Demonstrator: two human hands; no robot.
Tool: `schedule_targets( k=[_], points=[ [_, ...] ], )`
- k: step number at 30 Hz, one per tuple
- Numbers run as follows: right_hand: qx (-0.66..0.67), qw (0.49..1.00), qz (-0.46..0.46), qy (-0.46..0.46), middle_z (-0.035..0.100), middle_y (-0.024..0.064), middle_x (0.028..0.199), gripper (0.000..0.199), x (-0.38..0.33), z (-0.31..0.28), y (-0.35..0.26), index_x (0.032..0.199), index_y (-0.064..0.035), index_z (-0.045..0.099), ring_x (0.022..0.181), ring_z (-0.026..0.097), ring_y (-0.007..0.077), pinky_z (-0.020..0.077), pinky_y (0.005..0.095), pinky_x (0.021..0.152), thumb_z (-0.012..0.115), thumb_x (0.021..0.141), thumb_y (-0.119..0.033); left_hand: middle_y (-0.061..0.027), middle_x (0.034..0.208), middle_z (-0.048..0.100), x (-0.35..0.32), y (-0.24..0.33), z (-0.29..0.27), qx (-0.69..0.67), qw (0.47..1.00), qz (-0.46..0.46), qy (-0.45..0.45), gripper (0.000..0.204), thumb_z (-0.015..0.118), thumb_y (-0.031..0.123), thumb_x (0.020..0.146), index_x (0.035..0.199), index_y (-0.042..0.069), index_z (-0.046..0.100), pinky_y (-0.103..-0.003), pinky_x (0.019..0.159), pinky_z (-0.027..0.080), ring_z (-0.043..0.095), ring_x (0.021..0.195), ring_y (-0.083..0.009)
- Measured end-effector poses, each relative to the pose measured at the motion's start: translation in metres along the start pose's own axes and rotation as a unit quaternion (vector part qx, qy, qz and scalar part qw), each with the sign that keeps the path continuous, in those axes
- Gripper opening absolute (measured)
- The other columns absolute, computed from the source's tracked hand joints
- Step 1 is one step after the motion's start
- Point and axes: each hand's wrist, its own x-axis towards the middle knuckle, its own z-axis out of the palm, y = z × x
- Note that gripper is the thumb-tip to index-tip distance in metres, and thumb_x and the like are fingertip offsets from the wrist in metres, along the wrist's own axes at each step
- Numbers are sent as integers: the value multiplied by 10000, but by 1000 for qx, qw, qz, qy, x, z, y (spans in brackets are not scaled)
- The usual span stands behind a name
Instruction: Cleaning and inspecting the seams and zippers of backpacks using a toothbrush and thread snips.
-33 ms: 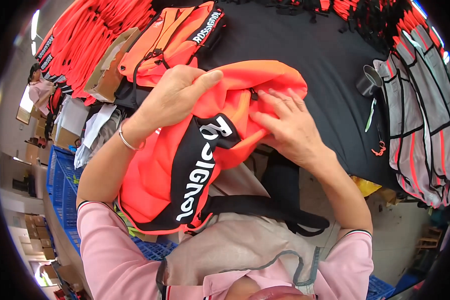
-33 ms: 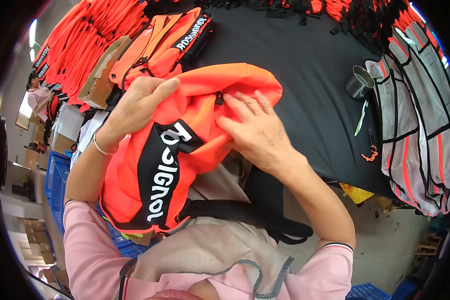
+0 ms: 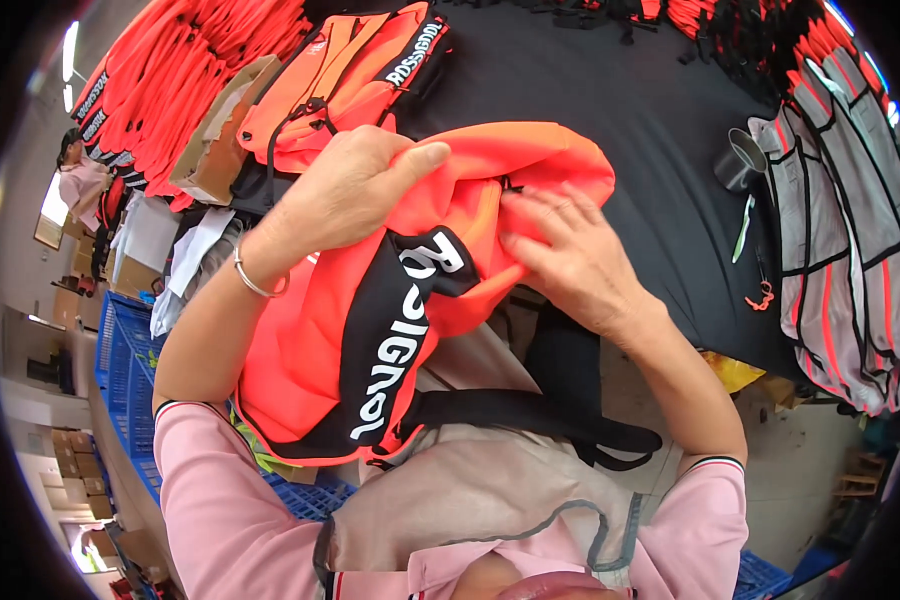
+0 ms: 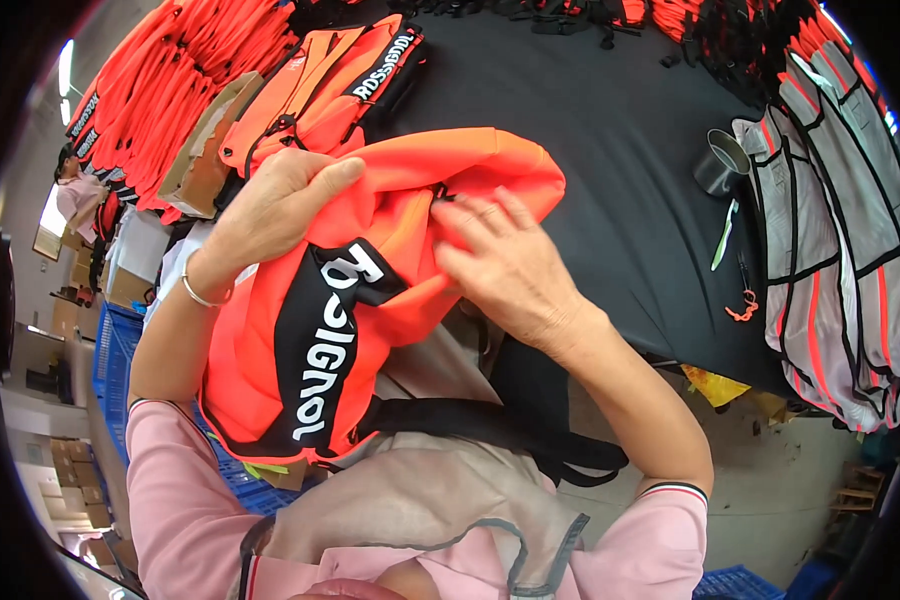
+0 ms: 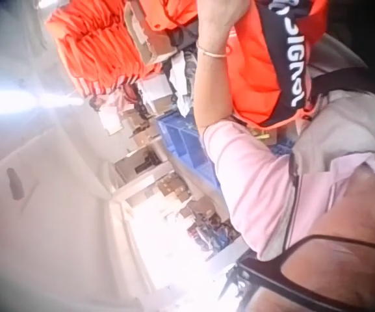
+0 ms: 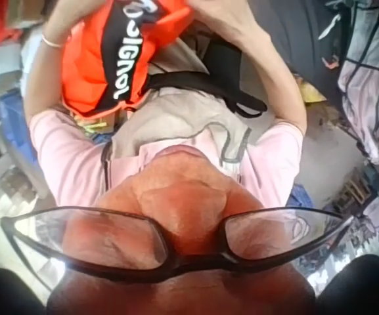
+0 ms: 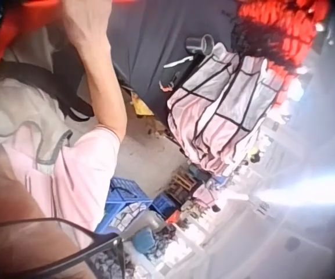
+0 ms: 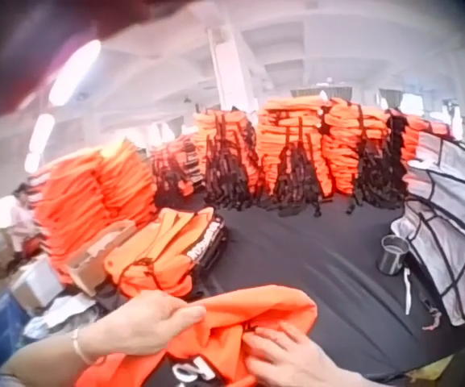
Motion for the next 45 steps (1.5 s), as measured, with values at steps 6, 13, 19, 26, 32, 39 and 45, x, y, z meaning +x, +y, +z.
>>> schedule_targets(
  k=[6, 13, 19, 26, 32, 39, 45],
  points=[
    [21, 994, -95, 54, 565, 72, 920, 113, 11, -1, -31, 761, -89, 599, 1015, 584, 250, 488, 419, 934, 623, 684, -168, -181, 707, 645, 34, 49, 12, 452, 879, 58, -140, 586, 613, 534, 901, 906, -49, 678, -466, 689, 510, 645, 729, -385],
    [59, 996, -72, 0, 592, 96, 897, 275, -39, -27, -69, 920, 9, 668, 947, 632, 261, 539, 382, 814, 640, 669, -99, -193, 749, 657, 50, -42, -9, 303, 940, 143, -57, 432, 694, 471, 831, 808, 40, 698, -485, 703, 511, 651, 801, -388],
    [302, 929, 62, -207, 573, 117, 852, 282, -48, -34, -62, 843, -1, 652, 864, 629, 289, 537, 386, 751, 696, 810, -277, -182, 693, 638, 33, -44, 43, 331, 933, 119, -69, 414, 723, 439, 823, 769, 33, 667, -468, 626, 521, 647, 727, -393],
    [83, 943, 314, 76, 567, 110, 961, 369, -8, -10, -36, 1026, -33, 618, 928, 592, 291, 527, 407, 695, 802, 771, -226, -166, 693, 660, 22, -3, 57, 385, 910, 140, -62, 450, 721, 492, 805, 780, 44, 689, -429, 580, 546, 684, 709, -351],
    [-35, 969, 164, 182, 528, 46, 809, 202, -20, -6, -80, 823, -102, 644, 807, 519, 234, 406, 395, 795, 775, 701, -195, -163, 705, 670, 25, 1, 65, 409, 898, 153, -51, 414, 732, 452, 805, 767, 40, 702, -415, 573, 554, 692, 699, -343],
    [-99, 968, 219, -77, 562, 61, 748, 199, -24, 13, -72, 771, -81, 611, 796, 531, 223, 359, 435, 820, 748, 642, -149, -160, 614, 618, 34, 14, 73, 394, 898, 193, -18, 496, 711, 502, 808, 671, 28, 664, -417, 502, 504, 652, 594, -340],
    [-213, 937, 224, -160, 570, 79, 777, 87, -28, 27, -73, 808, -52, 613, 817, 542, 233, 375, 410, 800, 616, 751, -117, -158, 573, 606, 40, 25, 87, 393, 897, 202, -19, 491, 719, 491, 808, 659, 25, 682, -402, 498, 515, 658, 574, -331]
  ],
)
